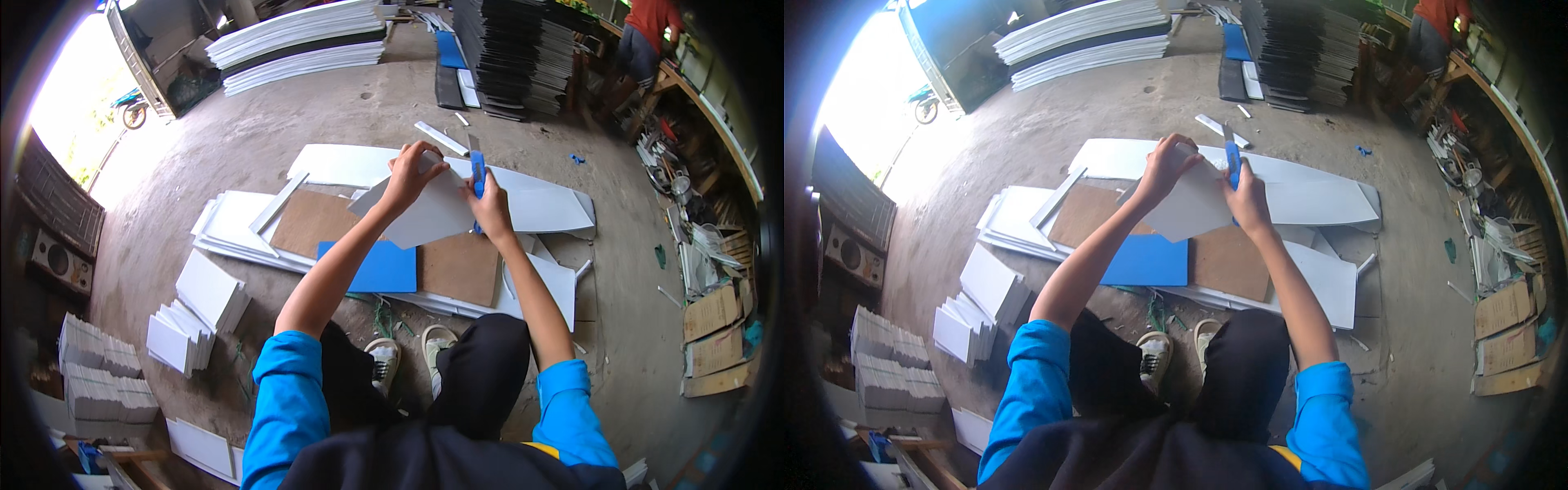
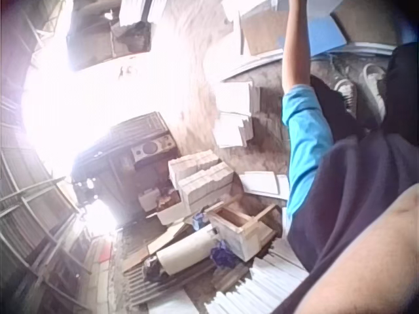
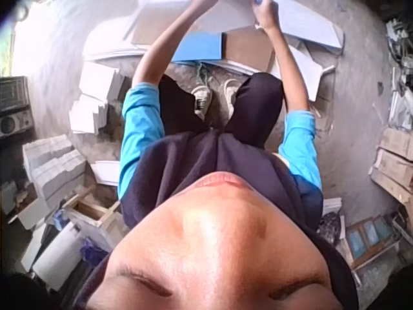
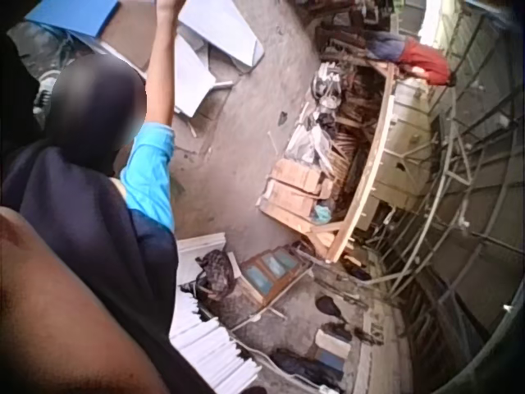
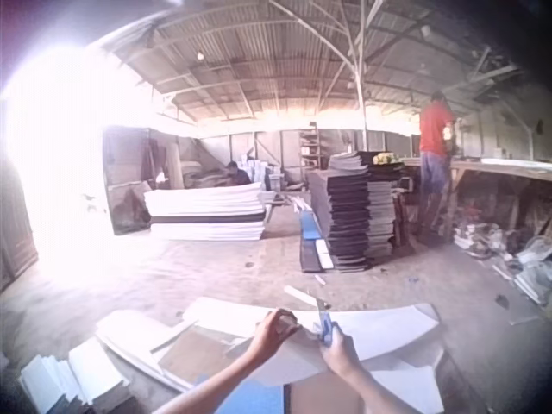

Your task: The person sits on the floor and uses a utility knife to cut blue and white foam sheets. They align the sheets, score the material with the blade, and snap the pieces apart to create smaller rectangular sections.

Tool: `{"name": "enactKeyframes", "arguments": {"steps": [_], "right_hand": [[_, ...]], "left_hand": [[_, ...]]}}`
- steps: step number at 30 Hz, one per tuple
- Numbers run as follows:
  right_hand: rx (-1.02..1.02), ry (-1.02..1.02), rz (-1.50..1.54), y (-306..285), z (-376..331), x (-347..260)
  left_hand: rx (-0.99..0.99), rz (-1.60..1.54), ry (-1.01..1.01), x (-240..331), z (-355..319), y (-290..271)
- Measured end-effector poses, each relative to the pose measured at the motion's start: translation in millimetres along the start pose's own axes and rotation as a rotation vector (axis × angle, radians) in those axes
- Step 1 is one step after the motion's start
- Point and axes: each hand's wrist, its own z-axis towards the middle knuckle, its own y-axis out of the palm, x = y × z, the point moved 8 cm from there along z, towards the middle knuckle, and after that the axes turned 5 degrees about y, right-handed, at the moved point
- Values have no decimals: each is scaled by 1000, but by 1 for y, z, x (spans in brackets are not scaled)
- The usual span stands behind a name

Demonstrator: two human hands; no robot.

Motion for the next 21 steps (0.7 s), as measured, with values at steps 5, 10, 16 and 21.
{"name": "enactKeyframes", "arguments": {"steps": [5, 10, 16, 21], "right_hand": [[35, -35, 5, 13, -15, -22], [154, 50, -22, -2, -21, 13], [197, 402, 185, -26, -30, 132], [206, 656, 311, -6, -58, 206]], "left_hand": [[161, 114, 76, -17, -32, -49], [-40, 400, -272, -156, -90, -121], [-10, 448, -896, -292, -273, -118], [211, 319, -1110, -343, -345, -104]]}}
